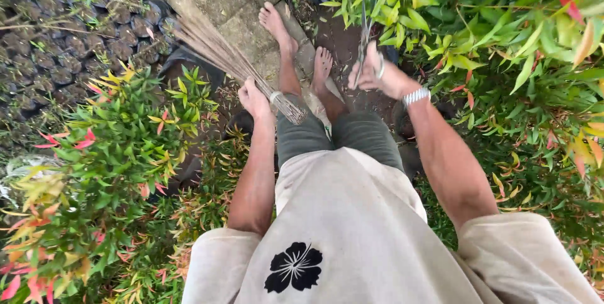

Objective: The person trims several potted plants with colorful foliage using shears. They move along a brick path, cutting leaves and branches from different plants, and occasionally use a broom to sweep debris.

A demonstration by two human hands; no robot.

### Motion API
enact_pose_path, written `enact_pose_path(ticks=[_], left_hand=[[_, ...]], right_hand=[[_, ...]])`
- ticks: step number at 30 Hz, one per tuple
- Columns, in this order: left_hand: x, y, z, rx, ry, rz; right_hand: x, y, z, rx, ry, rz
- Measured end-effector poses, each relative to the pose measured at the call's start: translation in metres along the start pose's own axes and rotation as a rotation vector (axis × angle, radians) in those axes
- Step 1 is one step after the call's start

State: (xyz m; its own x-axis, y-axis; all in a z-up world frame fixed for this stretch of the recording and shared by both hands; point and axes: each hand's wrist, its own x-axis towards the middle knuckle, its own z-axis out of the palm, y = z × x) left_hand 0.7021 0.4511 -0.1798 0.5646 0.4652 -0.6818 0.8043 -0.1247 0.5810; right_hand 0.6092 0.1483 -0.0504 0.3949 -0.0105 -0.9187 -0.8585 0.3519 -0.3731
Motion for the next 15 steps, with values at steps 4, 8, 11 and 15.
enact_pose_path(ticks=[4, 8, 11, 15], left_hand=[[-0.017, -0.007, -0.01, -0.068, 0.098, -0.219], [-0.034, -0.013, -0.02, 0.021, 0.088, -0.244], [-0.038, -0.024, -0.02, -0.009, 0.069, -0.18], [-0.045, -0.018, -0.016, 0.047, 0.043, -0.172]], right_hand=[[0.024, -0.041, -0.015, -0.121, -0.194, -0.005], [0.044, -0.049, -0.025, -0.075, -0.13, -0.046], [0.038, -0.058, -0.022, 0.081, -0.104, -0.07], [0.06, -0.04, -0.034, -0.022, -0.058, -0.105]])
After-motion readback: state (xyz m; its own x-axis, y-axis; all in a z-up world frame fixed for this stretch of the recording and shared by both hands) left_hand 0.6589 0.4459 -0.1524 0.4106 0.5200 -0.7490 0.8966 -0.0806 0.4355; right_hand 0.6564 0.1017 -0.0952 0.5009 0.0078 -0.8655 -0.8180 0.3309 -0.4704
